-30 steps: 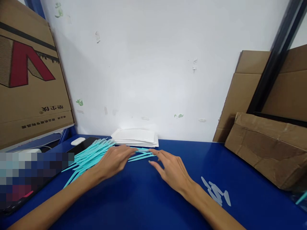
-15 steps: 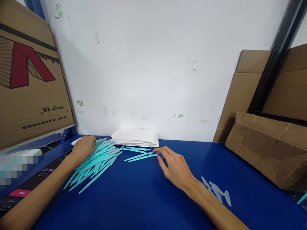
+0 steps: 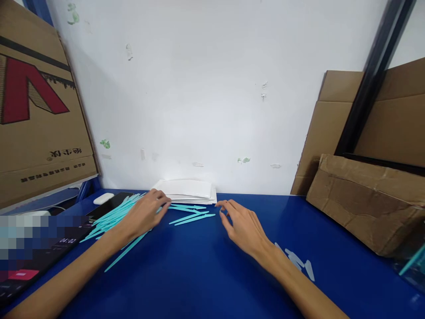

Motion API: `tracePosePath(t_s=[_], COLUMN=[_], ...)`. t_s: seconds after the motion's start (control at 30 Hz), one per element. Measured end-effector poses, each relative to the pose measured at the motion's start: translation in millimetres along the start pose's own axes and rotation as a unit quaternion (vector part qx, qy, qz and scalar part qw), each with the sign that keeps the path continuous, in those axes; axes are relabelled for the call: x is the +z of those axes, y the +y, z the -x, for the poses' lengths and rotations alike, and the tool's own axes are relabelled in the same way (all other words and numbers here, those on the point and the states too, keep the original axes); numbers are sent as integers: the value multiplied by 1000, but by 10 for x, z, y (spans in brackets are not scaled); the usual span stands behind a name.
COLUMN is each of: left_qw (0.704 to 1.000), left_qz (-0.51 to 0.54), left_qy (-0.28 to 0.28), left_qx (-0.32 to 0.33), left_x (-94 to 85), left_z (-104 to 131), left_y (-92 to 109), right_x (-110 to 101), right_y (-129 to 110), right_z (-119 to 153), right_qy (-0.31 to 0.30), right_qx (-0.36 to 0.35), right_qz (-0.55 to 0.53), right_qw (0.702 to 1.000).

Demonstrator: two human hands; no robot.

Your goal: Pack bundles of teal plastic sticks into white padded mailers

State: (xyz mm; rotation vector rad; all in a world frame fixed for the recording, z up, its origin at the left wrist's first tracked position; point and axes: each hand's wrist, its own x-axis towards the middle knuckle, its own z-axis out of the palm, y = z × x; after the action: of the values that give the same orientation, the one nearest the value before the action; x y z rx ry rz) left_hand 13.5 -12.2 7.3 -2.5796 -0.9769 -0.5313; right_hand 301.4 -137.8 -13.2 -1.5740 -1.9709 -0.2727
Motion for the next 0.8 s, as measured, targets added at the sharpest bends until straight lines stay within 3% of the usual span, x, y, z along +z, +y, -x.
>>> tracePosePath(t_s=[0.1,0.2,0.37,0.47,0.6,0.73,0.8], left_qw=[994,991,988,982,977,980,982], left_qz=[50,40,-22,-72,-112,-108,-102], left_qy=[-15,-36,-59,-60,-75,-97,-104], left_qx=[96,123,138,162,164,134,121], left_x=[150,270,314,300,277,258,256], left_z=[52,91,79,67,64,64,62], left_y=[237,375,395,377,393,415,417], right_x=[26,45,26,-35,-252,-543,-626], right_y=[14,19,30,94,436,998,1218], right_z=[3,13,14,-8,17,187,291], right_qy=[-20,-43,-68,-64,-48,-197,-222], right_qx=[3,1,8,48,132,247,280], right_qz=[13,19,44,74,103,69,62], right_qw=[1000,999,997,994,985,946,932])
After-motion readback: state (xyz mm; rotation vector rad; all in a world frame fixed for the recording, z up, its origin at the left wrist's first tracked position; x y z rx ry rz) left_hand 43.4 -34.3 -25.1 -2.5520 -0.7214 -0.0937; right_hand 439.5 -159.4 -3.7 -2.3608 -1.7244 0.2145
